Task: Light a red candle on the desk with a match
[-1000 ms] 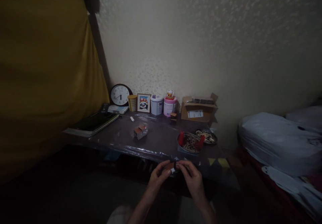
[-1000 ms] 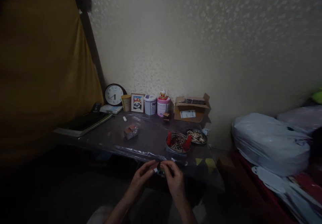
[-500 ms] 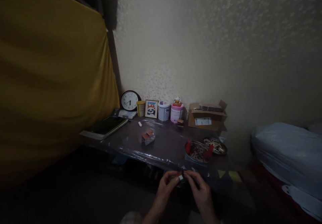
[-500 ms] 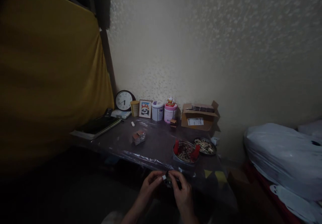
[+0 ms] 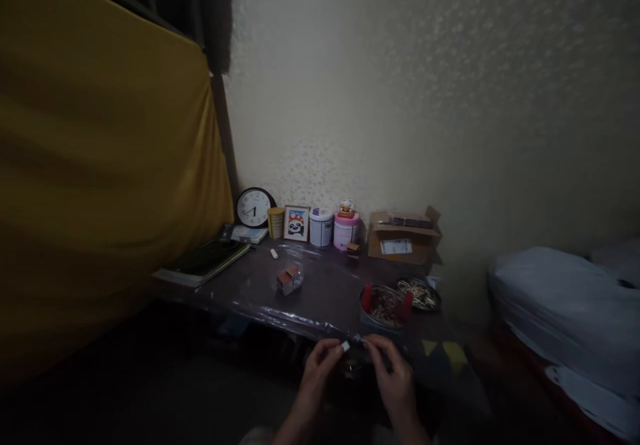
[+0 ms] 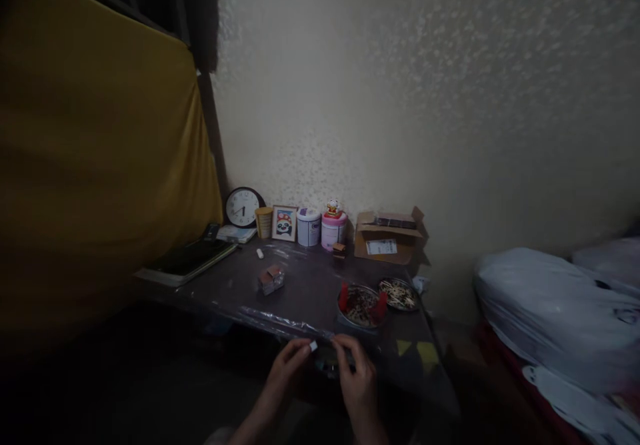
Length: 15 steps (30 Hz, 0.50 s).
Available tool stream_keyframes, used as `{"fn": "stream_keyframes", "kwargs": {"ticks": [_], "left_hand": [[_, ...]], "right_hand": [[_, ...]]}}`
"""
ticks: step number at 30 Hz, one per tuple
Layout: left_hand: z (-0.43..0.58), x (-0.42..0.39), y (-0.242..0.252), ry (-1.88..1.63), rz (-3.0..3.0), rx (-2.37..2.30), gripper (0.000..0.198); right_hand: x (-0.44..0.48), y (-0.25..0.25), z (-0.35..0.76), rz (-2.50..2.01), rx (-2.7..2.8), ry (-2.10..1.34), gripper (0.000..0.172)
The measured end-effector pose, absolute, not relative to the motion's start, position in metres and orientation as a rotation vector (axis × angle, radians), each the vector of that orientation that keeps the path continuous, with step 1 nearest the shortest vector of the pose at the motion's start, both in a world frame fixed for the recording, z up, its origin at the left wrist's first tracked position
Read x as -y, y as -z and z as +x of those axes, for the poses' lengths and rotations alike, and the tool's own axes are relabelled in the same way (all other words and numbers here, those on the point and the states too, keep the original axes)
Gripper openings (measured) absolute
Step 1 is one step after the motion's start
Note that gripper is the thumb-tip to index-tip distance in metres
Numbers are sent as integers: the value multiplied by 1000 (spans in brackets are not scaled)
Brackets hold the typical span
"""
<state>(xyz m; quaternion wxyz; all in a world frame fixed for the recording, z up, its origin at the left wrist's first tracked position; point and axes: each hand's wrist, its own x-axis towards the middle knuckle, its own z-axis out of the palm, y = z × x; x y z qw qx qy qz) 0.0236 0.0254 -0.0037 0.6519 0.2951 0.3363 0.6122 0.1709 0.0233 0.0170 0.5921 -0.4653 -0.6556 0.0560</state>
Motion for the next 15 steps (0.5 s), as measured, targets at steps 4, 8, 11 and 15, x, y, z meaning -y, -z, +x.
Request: {"fn": "stream_keyframes", "kwargs": {"ticks": [4, 8, 11, 15], "left_hand": [[24, -19, -12, -1408, 700, -762, 28], [27, -11, -23, -1401, 711, -724, 26], [27, -9, -25, -1396, 690, -710, 26], [27, -8, -30, -1391, 705, -687, 23]], "right_hand": [[-15, -33, 163, -1016, 1516, -73, 14], [-14, -31, 164, -994, 1594, -14, 14], [-8, -37, 168, -1003, 1559, 28, 12], [1, -43, 169, -932, 1569, 76, 16]]}}
